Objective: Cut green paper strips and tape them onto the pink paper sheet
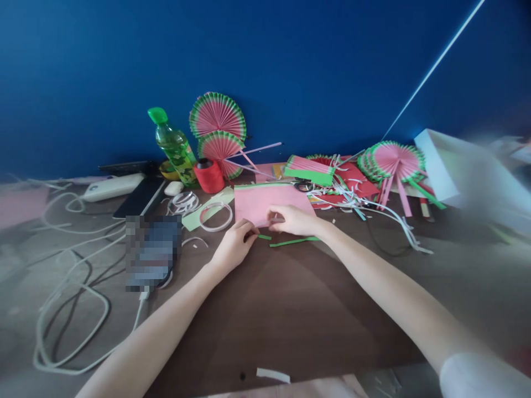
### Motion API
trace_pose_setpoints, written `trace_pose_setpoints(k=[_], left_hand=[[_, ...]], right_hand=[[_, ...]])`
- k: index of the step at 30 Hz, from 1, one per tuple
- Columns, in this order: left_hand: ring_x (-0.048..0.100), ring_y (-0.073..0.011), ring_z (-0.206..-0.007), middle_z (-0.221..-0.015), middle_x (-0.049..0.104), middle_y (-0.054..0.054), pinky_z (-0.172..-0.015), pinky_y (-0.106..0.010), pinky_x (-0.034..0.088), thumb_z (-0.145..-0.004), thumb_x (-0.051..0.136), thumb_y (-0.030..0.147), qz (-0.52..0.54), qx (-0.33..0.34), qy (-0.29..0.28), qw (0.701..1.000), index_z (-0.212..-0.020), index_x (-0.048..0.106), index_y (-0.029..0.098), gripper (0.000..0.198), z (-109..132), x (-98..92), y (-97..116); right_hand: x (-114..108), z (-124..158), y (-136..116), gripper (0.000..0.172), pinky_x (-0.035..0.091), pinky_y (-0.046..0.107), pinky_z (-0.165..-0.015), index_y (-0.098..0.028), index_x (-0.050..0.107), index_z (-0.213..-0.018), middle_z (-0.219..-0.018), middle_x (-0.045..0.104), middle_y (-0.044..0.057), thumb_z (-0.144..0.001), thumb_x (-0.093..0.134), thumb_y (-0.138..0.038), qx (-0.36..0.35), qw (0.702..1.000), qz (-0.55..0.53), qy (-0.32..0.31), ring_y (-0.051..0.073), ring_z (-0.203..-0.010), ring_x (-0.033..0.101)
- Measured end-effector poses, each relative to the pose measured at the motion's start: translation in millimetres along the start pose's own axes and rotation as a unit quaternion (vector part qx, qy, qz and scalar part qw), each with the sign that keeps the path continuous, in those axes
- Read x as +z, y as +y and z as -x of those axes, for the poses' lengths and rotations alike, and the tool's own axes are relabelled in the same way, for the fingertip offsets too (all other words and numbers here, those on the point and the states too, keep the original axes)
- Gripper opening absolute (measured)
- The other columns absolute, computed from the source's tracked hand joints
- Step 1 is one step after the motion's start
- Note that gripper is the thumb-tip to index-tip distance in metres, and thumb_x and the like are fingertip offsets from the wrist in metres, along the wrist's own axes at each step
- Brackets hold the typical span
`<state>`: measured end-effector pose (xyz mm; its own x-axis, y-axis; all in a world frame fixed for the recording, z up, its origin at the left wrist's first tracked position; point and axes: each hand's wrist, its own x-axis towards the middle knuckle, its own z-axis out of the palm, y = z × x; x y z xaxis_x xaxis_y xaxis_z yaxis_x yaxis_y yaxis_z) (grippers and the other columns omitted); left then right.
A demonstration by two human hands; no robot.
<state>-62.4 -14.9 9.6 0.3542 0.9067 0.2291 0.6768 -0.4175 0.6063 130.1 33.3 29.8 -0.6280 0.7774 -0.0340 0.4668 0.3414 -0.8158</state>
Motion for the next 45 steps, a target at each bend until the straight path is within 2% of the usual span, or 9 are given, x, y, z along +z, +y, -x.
trace_pose_setpoints(k=[9, 14, 18, 25, 30, 32, 35, 41, 45], left_hand=[[0.052, -0.0139, -0.073, -0.079, 0.051, -0.002, -0.07, -0.026, 0.043, -0.081, 0.05, 0.015, -0.033, 0.013, 0.003, 0.999, -0.077, 0.053, 0.016, 0.004, 0, 5.0, -2], [0.052, -0.0144, -0.074, -0.081, 0.052, -0.003, -0.072, -0.028, 0.043, -0.083, 0.046, 0.018, -0.043, 0.016, 0.007, 0.999, -0.078, 0.052, 0.016, 0.009, 1, 5.6, -2], [0.052, -0.014, -0.073, -0.079, 0.052, -0.002, -0.07, -0.027, 0.043, -0.083, 0.046, 0.018, -0.025, 0.01, 0.01, 1.0, -0.079, 0.052, 0.016, 0.008, 0, 4.2, -2], [0.053, -0.0135, -0.069, -0.076, 0.055, -0.002, -0.066, -0.025, 0.041, -0.08, 0.048, 0.022, 0.017, -0.01, -0.013, 1.0, -0.076, 0.056, 0.015, 0.011, -1, 0.1, 3], [0.053, -0.0136, -0.068, -0.072, 0.058, -0.001, -0.065, -0.025, 0.041, -0.076, 0.049, 0.017, 0.056, -0.047, 0.024, 0.997, -0.071, 0.056, 0.015, 0.009, -2, -2.0, 1], [0.053, -0.0135, -0.069, -0.073, 0.058, -0.001, -0.067, -0.025, 0.041, -0.074, 0.049, 0.016, 0.076, -0.045, 0.026, 0.996, -0.07, 0.056, 0.015, 0.008, -3, -2.3, 0], [0.052, -0.0131, -0.067, -0.071, 0.058, -0.001, -0.066, -0.025, 0.041, -0.075, 0.049, 0.02, 0.092, -0.042, 0.024, 0.995, -0.07, 0.057, 0.015, 0.01, -2, -2.2, 0], [0.054, -0.0137, -0.07, -0.074, 0.06, -0.001, -0.067, -0.026, 0.041, -0.075, 0.048, 0.02, 0.112, -0.049, 0.012, 0.992, -0.072, 0.057, 0.016, 0.011, 1, -2.0, 0], [0.055, -0.0139, -0.071, -0.074, 0.061, -0.001, -0.069, -0.027, 0.042, -0.075, 0.048, 0.021, 0.124, -0.05, 0.007, 0.991, -0.073, 0.058, 0.016, 0.011, 1, -1.7, 0]], right_hand=[[20, 9, 6, 0.025, 0.038, 0.023, -0.059, -0.02, 0.046, -0.091, -0.082, 0.057, -0.001, -0.069, 0.059, -0.017, -0.036, 0.999, 0.014, 0.015, 0.008, -0.058, 0.046], [25, 10, 5, 0.022, 0.036, 0.023, -0.057, -0.021, 0.046, -0.087, -0.077, 0.057, -0.003, -0.07, 0.059, -0.018, -0.046, 0.998, 0.029, 0.041, 0.008, -0.055, 0.043], [28, 10, 7, 0.014, 0.036, 0.023, -0.055, -0.021, 0.044, -0.084, -0.072, 0.055, -0.004, -0.074, 0.054, -0.019, -0.056, 0.997, -0.013, 0.057, 0.008, -0.053, 0.043], [31, 9, 10, 0.019, 0.038, 0.023, -0.057, -0.021, 0.043, -0.081, -0.073, 0.052, -0.003, -0.072, 0.059, -0.022, -0.058, 0.991, -0.098, 0.068, 0.008, -0.057, 0.045], [24, 9, 5, 0.018, 0.04, 0.025, -0.064, -0.019, 0.046, -0.077, -0.082, 0.052, 0.001, -0.076, 0.057, -0.033, -0.078, 0.98, -0.086, 0.165, 0.011, -0.07, 0.049], [20, 10, 1, 0.02, 0.04, 0.026, -0.066, -0.019, 0.048, -0.072, -0.078, 0.051, 0.001, -0.078, 0.055, -0.037, -0.087, 0.975, -0.075, 0.188, 0.012, -0.071, 0.049], [20, 12, -2, 0.023, 0.04, 0.027, -0.066, -0.019, 0.048, -0.066, -0.073, 0.05, 0.0, -0.078, 0.055, -0.037, -0.099, 0.982, -0.059, 0.15, 0.012, -0.069, 0.048], [33, 14, 2, 0.019, 0.041, 0.029, -0.072, -0.018, 0.047, -0.065, -0.093, 0.058, 0.004, -0.078, 0.054, -0.03, -0.087, 0.987, -0.093, 0.096, 0.013, -0.079, 0.053], [34, 14, 3, 0.023, 0.041, 0.028, -0.067, -0.018, 0.047, -0.065, -0.077, 0.058, 0.002, -0.076, 0.056, -0.036, -0.064, 0.988, -0.106, 0.096, 0.013, -0.07, 0.052]])
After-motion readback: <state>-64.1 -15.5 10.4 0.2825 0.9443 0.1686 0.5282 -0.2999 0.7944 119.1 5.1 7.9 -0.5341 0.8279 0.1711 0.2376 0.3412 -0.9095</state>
